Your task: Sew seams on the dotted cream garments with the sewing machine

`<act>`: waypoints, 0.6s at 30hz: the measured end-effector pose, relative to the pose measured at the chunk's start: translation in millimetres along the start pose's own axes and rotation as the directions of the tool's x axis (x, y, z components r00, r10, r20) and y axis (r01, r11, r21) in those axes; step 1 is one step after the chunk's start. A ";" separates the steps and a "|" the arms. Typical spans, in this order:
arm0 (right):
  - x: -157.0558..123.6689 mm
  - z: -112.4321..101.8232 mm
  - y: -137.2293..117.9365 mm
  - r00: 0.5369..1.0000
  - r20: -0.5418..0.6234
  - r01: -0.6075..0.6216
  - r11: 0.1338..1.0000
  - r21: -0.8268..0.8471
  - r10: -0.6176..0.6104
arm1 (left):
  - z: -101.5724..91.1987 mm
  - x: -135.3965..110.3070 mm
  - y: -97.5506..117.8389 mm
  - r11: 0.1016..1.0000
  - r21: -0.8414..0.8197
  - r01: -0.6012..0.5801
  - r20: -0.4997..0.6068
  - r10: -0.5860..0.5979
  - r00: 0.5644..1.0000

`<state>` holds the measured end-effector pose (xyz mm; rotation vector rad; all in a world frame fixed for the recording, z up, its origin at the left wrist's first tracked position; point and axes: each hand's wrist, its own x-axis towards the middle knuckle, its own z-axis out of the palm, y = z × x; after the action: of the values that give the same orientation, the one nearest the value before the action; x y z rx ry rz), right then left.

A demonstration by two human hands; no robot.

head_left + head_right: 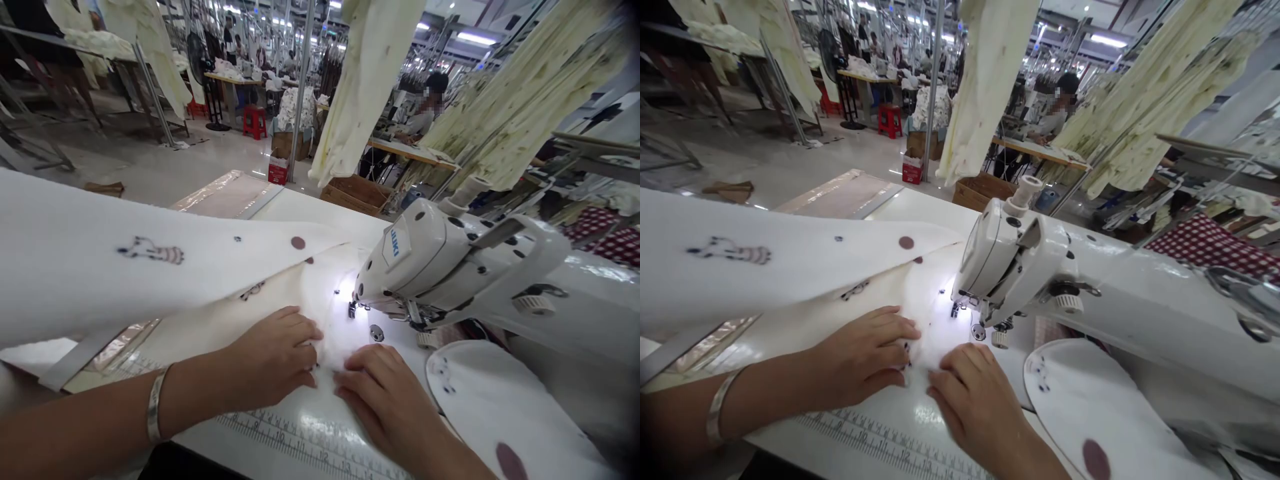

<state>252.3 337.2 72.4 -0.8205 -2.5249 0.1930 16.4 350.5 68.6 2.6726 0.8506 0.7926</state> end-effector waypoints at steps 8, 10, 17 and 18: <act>3.3 8.1 0.9 1.000 0.009 -0.012 0.996 -0.085 0.013 | -16.7 16.8 -6.5 0.984 -0.151 0.098 -0.106 -0.115 0.988; 4.9 10.0 3.6 1.000 -0.022 -0.004 0.995 -0.097 0.002 | -13.8 32.0 -18.1 0.987 -0.084 0.138 -0.080 -0.145 0.986; -11.9 6.4 -6.6 0.999 -0.014 0.032 0.991 -0.128 -0.034 | -19.2 45.5 -55.9 0.957 0.189 0.221 0.329 -0.274 0.904; -23.6 5.2 -12.7 0.999 -0.018 0.030 0.993 -0.112 -0.032 | -25.0 29.8 -53.5 0.953 0.191 0.235 0.353 -0.290 0.890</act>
<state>260.0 313.2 62.0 -0.8216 -2.5471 0.0329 -2.1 412.5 82.6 2.6163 1.1629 0.1473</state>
